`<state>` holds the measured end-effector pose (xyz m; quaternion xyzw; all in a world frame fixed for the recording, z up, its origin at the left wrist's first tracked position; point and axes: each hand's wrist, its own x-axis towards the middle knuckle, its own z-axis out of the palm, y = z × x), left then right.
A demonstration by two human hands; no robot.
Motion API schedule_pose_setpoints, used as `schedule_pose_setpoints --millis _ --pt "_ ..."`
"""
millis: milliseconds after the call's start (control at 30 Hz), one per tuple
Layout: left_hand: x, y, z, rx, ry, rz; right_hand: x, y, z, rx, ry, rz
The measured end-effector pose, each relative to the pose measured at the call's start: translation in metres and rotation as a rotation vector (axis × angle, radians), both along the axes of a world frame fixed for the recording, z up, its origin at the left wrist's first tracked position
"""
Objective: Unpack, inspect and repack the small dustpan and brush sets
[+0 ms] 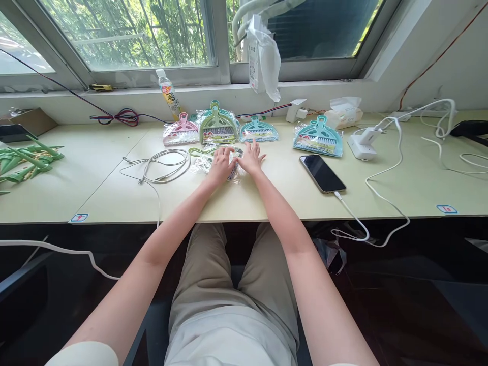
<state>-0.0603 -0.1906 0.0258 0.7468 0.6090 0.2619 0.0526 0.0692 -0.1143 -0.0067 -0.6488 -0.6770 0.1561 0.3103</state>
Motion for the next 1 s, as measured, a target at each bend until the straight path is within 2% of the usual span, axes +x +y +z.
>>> schedule_pose_setpoints --millis 133,267,333,400,533,667,800,900,1000 --pt "0.000 -0.001 -0.002 0.042 0.110 -0.028 0.016 -0.006 0.012 0.143 -0.079 -0.095" --pt "0.002 -0.002 -0.007 0.007 0.138 -0.051 0.020 -0.009 0.013 -0.025 -0.114 -0.055" --pt "0.002 -0.004 -0.008 -0.001 0.146 -0.043 0.019 -0.008 0.009 -0.025 -0.122 -0.059" --pt "-0.001 -0.005 -0.007 -0.007 0.153 -0.030 0.020 -0.005 0.006 0.050 -0.161 -0.006" --pt "-0.011 -0.002 -0.003 -0.053 0.177 0.036 0.026 0.001 0.002 0.087 -0.280 0.220" --pt "-0.017 0.006 -0.004 -0.122 0.225 0.087 0.029 -0.001 0.001 0.167 -0.298 0.258" --pt "-0.017 0.009 -0.007 -0.096 0.241 0.089 0.025 -0.004 0.001 0.215 -0.348 0.400" --pt "-0.018 0.009 -0.006 -0.052 0.220 0.101 0.021 0.000 -0.001 0.222 -0.334 0.382" --pt "-0.023 0.011 -0.005 -0.157 0.209 0.099 0.022 0.004 -0.004 0.222 -0.277 0.363"
